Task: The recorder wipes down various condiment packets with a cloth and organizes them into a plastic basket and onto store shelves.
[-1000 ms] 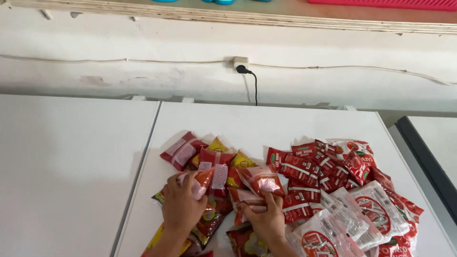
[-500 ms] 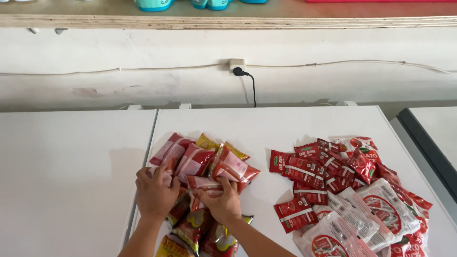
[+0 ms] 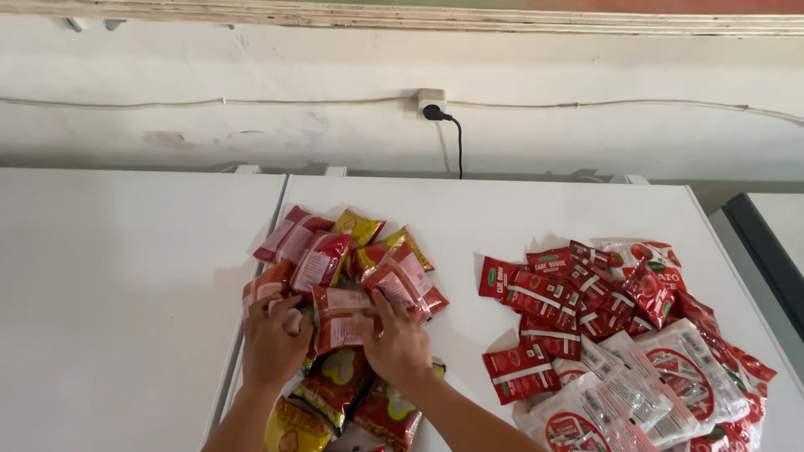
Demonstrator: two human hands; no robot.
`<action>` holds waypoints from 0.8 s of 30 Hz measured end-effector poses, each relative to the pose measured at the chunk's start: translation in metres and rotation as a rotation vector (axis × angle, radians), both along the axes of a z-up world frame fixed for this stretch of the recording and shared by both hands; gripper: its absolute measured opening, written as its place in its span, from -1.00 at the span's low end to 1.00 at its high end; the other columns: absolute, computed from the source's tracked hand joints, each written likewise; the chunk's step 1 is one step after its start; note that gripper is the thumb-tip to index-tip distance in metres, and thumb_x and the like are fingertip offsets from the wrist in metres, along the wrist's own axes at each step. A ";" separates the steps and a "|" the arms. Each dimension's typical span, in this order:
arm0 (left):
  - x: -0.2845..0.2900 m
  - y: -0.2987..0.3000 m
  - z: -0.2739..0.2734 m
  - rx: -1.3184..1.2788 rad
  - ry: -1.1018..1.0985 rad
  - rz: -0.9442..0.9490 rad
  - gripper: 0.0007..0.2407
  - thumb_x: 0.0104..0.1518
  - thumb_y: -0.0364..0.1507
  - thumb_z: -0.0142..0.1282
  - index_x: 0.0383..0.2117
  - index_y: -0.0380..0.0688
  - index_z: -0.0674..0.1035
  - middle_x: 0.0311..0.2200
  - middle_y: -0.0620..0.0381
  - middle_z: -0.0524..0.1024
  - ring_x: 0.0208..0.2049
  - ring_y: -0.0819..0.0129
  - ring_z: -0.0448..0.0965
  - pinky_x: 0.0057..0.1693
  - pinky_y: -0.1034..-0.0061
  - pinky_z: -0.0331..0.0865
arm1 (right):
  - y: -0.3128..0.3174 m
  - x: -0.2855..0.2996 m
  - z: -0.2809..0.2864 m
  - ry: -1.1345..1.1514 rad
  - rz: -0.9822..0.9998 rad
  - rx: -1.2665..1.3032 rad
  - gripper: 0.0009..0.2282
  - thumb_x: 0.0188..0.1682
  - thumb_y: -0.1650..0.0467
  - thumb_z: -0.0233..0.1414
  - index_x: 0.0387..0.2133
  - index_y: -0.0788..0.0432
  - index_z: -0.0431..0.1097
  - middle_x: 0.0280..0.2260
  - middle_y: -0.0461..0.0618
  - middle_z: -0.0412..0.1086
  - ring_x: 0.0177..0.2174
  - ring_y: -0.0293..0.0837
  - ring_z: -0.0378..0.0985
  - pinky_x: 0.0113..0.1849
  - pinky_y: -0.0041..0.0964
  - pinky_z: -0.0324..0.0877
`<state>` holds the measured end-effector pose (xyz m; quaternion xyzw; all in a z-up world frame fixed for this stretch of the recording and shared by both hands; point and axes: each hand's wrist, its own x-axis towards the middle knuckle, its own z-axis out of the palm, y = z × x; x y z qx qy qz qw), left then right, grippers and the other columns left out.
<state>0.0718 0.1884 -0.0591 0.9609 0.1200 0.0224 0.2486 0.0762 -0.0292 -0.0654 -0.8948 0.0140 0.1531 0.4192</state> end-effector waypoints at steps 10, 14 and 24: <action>-0.091 -0.135 -0.005 -0.068 -0.113 -0.562 -0.60 0.04 -0.29 0.28 0.06 0.08 0.52 -0.03 -0.01 0.45 -0.13 0.03 0.64 -0.15 0.20 0.60 | -0.192 0.024 -0.053 -0.611 0.014 -0.950 -0.32 0.00 -0.12 -0.38 0.41 -0.28 -0.18 0.44 -0.03 -0.34 0.37 0.19 -0.38 0.21 0.38 -0.44; -0.100 -0.216 0.017 -0.204 0.347 -0.678 -0.21 0.06 -0.03 0.31 0.39 0.02 0.13 0.35 -0.49 -0.13 -0.04 -0.29 0.56 -0.14 0.16 0.59 | -0.221 0.023 -0.072 -0.984 -0.005 -0.857 -0.39 0.00 -0.14 -0.46 0.30 -0.29 -0.19 0.38 -0.11 -0.34 0.36 0.17 -0.47 0.16 0.54 -0.49; -0.098 -0.321 -0.009 -0.084 0.448 -0.870 -0.23 0.10 0.09 0.10 0.43 0.08 0.14 0.42 -0.49 -0.21 -0.15 -0.23 0.63 -0.16 0.12 0.56 | -0.239 0.013 -0.034 -0.064 0.157 -1.063 -0.38 0.04 -0.13 -0.43 0.40 -0.40 -0.17 0.44 -0.12 -0.37 0.39 0.21 -0.51 0.22 0.54 -0.54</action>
